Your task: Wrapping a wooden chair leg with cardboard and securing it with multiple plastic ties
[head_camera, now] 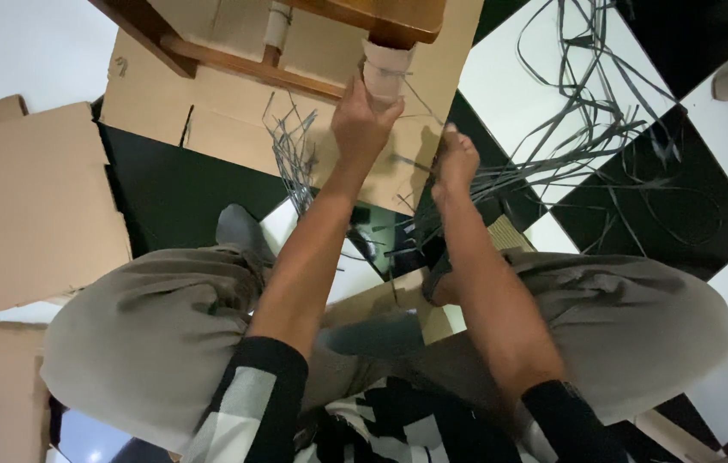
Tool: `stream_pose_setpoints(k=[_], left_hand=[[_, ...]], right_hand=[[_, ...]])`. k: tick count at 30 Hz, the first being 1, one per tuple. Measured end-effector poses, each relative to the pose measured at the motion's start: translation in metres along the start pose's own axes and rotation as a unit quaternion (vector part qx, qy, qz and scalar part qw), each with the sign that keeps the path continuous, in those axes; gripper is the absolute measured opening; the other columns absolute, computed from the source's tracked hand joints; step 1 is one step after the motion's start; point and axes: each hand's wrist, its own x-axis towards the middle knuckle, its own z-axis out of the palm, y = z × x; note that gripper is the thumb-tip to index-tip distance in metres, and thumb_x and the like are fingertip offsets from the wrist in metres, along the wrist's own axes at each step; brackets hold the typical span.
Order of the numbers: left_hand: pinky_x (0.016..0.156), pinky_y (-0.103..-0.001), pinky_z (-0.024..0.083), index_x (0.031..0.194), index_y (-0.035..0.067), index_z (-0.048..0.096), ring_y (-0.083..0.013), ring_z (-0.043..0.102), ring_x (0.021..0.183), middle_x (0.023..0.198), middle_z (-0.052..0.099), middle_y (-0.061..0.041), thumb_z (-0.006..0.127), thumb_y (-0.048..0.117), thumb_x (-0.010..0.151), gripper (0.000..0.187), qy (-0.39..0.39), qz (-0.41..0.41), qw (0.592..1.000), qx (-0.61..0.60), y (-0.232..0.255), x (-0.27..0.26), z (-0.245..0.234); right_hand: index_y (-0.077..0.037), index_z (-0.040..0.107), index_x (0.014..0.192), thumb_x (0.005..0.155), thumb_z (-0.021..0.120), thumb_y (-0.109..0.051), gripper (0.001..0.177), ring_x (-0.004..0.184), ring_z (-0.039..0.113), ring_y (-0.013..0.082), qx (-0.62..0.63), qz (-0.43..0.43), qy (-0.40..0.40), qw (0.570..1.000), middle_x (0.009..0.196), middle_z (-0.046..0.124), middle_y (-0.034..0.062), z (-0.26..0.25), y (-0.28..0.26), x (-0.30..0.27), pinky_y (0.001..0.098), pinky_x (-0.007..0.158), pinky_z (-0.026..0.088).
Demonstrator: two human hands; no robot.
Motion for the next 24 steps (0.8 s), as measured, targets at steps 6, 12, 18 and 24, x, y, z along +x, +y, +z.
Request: stream_pose_setpoints(k=[6,12,18,24], left_hand=[[0.080,-0.032,0.057,0.144,0.013,0.051,-0.0248,0.073,0.090,0.119,0.073,-0.006,0.091,0.029,0.074,0.083,-0.046,-0.015,0.998,-0.043,-0.016,-0.005,0.005],[0.082,-0.035,0.056,0.140,0.010,0.054,-0.0286,0.072,0.096,0.122,0.072,-0.008,0.093,0.031,0.069,0.084,-0.087,-0.054,0.993,-0.055,-0.017,-0.005,0.006],[0.067,-0.034,0.057,0.142,0.001,0.049,-0.0275,0.073,0.085,0.112,0.074,-0.013,0.086,0.063,0.074,0.099,-0.060,0.036,0.997,0.034,-0.044,-0.004,0.015],[0.081,-0.039,0.057,0.134,0.002,0.053,-0.0343,0.073,0.097,0.116,0.072,-0.018,0.081,0.007,0.083,0.058,-0.119,0.061,0.973,-0.190,-0.022,0.025,-0.030]], right_hand=[[-0.007,0.067,0.093,0.094,0.067,-0.037,0.029,0.062,0.044,0.0140,-0.036,-0.034,0.154,0.987,0.077,0.053,0.0017,0.046,-0.060,0.015,0.0290,0.052,0.034],[-0.014,0.066,0.090,0.099,0.060,-0.022,0.013,0.075,0.048,0.0107,-0.218,-0.108,-0.042,0.969,0.081,0.055,-0.0026,0.088,-0.072,0.019,0.0268,0.069,0.042],[-0.005,0.070,0.104,0.101,0.058,-0.010,0.014,0.075,0.056,0.0117,-0.397,-0.242,-0.205,0.861,0.084,0.065,-0.0007,0.099,-0.072,0.004,0.0258,0.072,0.047],[-0.003,0.062,0.132,0.098,0.048,-0.001,0.037,0.083,0.056,0.0212,-0.396,-0.307,-0.288,0.816,0.104,0.067,0.0096,0.093,-0.072,-0.010,0.0315,0.078,0.048]])
